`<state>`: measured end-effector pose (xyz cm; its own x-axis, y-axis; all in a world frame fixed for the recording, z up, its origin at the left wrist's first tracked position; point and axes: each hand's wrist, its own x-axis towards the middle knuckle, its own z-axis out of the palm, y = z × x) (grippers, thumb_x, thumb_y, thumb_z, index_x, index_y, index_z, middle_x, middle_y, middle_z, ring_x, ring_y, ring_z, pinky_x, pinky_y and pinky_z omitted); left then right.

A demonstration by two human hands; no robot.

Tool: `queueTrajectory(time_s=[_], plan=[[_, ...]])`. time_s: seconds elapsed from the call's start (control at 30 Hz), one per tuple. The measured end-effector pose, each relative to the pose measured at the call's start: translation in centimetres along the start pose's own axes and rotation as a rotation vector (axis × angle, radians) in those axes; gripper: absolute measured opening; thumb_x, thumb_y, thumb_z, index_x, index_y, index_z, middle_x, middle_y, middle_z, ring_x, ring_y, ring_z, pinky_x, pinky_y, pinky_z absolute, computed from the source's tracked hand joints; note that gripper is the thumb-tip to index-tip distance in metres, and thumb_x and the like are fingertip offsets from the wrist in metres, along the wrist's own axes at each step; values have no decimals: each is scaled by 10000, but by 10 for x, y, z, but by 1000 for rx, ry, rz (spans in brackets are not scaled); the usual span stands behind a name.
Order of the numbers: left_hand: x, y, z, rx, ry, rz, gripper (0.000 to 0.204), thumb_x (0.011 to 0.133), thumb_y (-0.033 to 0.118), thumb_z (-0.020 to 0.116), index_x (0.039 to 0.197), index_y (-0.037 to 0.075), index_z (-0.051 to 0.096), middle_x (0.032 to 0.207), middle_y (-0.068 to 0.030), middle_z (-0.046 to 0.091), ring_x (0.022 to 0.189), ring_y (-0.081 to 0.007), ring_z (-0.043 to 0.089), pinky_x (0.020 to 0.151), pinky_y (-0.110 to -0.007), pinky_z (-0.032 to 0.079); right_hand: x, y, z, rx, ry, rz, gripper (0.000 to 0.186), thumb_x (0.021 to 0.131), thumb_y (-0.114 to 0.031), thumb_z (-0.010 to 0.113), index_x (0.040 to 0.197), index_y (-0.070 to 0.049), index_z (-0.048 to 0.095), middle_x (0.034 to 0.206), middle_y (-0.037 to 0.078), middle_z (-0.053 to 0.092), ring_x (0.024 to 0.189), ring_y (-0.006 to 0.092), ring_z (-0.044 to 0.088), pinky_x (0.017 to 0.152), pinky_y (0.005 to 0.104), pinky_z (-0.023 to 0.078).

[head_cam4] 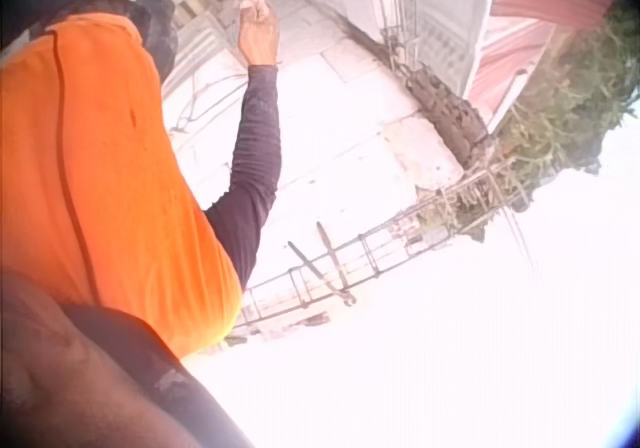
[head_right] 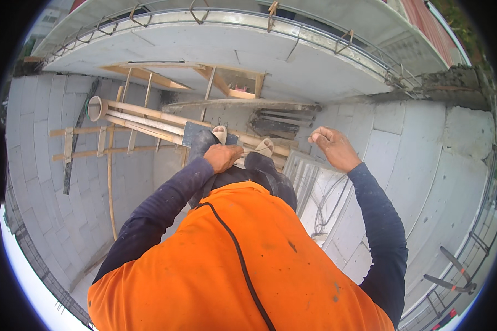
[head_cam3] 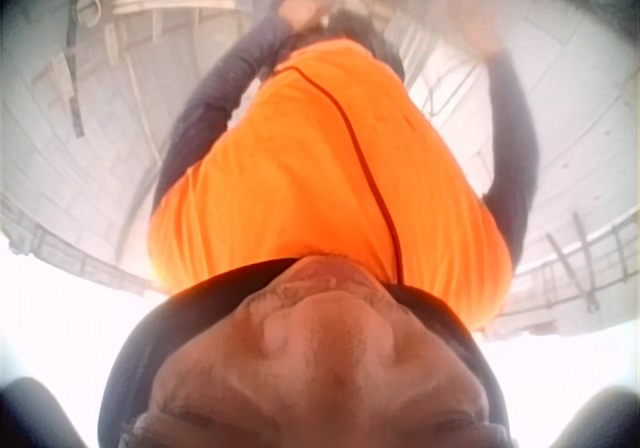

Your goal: The person secures reinforcement bars by wrapping and twisting wire around the metal rods using a hook tool and by hand while standing on scaffolding.

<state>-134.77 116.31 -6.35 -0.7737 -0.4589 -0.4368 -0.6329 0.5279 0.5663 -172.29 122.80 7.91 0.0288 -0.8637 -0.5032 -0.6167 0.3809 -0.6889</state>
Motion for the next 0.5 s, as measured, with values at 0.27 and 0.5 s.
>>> queueTrajectory(time_s=[0.27,0.5], plan=[[27,-22,-9,26,13,96,309,1051,327,545,1196,101,697,1091,-146,749,1016,-380,708,883,-484,548,-10,19,2,-508,-494,89,309,992,-302,602,1087,-46,746,1042,210,741,1004,409,691,901,484,527],[45,-42,4,11,117,-34,330,1016,344,615,1159,72,735,1002,-147,765,926,-336,737,842,-447,560,15,8,18,-427,-321,34,284,1008,-264,561,1070,-58,747,1024,200,738,975,417,684,868,513,518]])
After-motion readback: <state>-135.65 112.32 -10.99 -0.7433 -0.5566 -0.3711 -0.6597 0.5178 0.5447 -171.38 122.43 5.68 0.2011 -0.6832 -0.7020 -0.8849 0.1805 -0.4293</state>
